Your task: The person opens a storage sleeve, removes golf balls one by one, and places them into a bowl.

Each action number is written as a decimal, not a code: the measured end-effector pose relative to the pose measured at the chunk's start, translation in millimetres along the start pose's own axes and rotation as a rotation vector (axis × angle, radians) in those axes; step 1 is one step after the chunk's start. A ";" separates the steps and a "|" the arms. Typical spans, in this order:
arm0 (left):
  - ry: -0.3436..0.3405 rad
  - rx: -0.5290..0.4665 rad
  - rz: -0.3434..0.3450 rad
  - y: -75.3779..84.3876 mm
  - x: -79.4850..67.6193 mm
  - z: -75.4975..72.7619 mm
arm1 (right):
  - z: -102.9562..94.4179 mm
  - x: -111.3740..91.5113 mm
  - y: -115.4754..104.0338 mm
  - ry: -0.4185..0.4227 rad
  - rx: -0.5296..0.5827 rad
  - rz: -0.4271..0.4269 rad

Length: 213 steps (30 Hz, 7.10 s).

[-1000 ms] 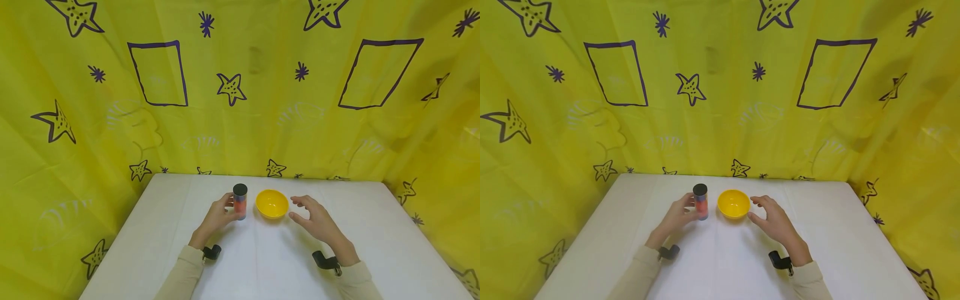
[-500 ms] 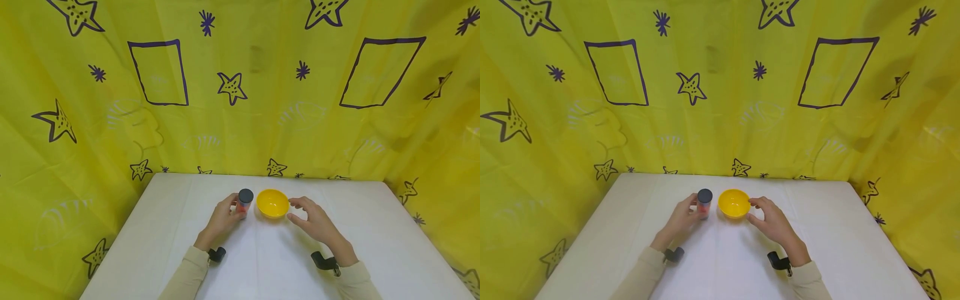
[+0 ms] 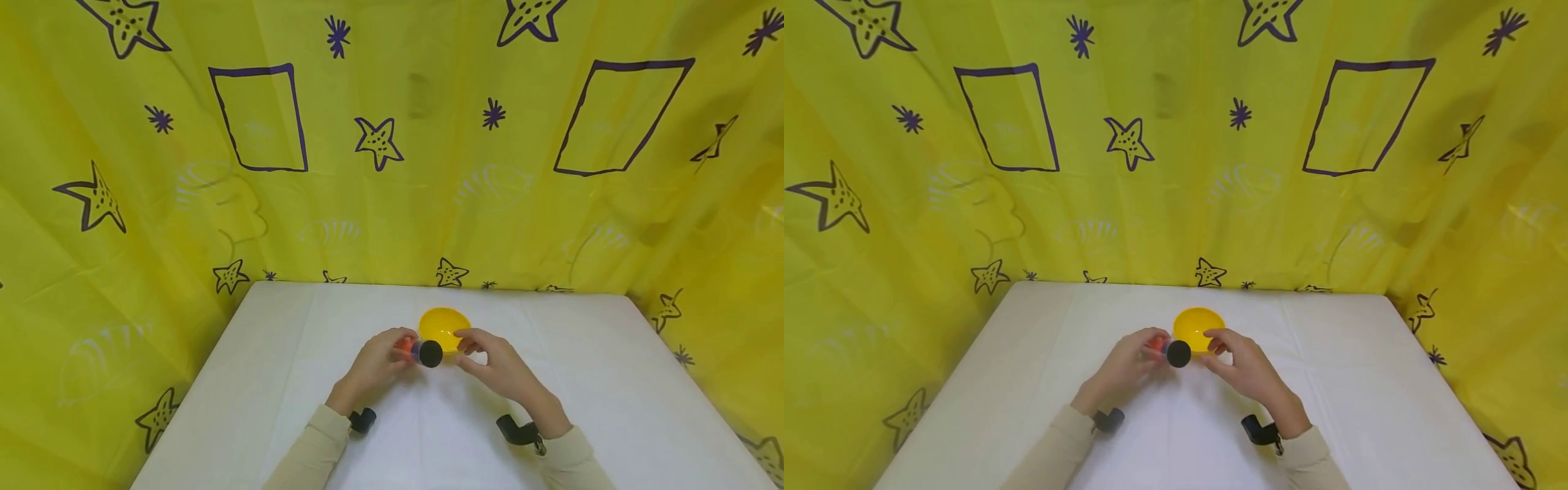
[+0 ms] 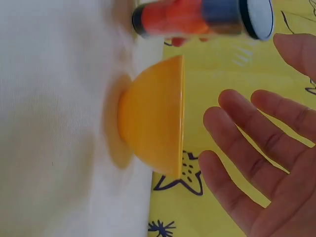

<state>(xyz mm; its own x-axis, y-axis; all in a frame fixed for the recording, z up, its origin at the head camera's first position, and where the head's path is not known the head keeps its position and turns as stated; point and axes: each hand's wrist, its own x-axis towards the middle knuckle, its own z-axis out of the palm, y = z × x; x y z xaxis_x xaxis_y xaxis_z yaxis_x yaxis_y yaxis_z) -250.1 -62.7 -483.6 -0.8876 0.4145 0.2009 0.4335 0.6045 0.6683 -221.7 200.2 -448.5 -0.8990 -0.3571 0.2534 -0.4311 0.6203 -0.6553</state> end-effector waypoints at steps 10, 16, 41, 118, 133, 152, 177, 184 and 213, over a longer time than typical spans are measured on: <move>-0.003 0.241 0.033 8.4 -3.9 7.5 | 11.1 2.2 -8.6 -0.001 -0.007 0.128; 0.004 0.306 0.037 11.8 -5.9 7.6 | 15.1 2.5 -8.2 -0.021 -0.031 0.184; -0.029 0.280 0.052 8.8 -5.9 -1.6 | 22.3 2.6 -14.0 -0.049 0.089 0.156; -0.099 0.089 0.019 -10.5 -4.2 -21.3 | 31.7 0.2 19.6 -0.353 0.114 0.106; -0.101 0.073 0.019 -11.3 -4.4 -21.4 | 31.0 -1.3 23.6 -0.396 0.061 0.110; -0.086 0.021 -0.004 -13.7 -5.6 -20.5 | 35.4 -3.6 28.2 -0.387 0.035 0.091; -0.056 0.120 0.047 -6.7 -7.4 -26.5 | 16.6 -0.8 20.2 -0.352 0.154 0.110; -0.046 0.096 0.040 -2.6 -9.8 -26.5 | 16.4 -0.2 17.6 -0.328 0.159 0.102; -0.013 0.147 0.067 5.7 -7.8 -23.7 | 24.1 2.2 18.0 -0.316 0.231 0.127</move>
<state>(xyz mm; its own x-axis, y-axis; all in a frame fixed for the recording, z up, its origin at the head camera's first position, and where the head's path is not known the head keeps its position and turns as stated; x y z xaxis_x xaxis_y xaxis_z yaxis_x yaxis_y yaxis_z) -244.5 -78.7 -464.4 -0.8540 0.4659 0.2314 0.5110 0.6678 0.5413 -229.6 193.7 -476.8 -0.8606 -0.5070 -0.0473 -0.2570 0.5127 -0.8192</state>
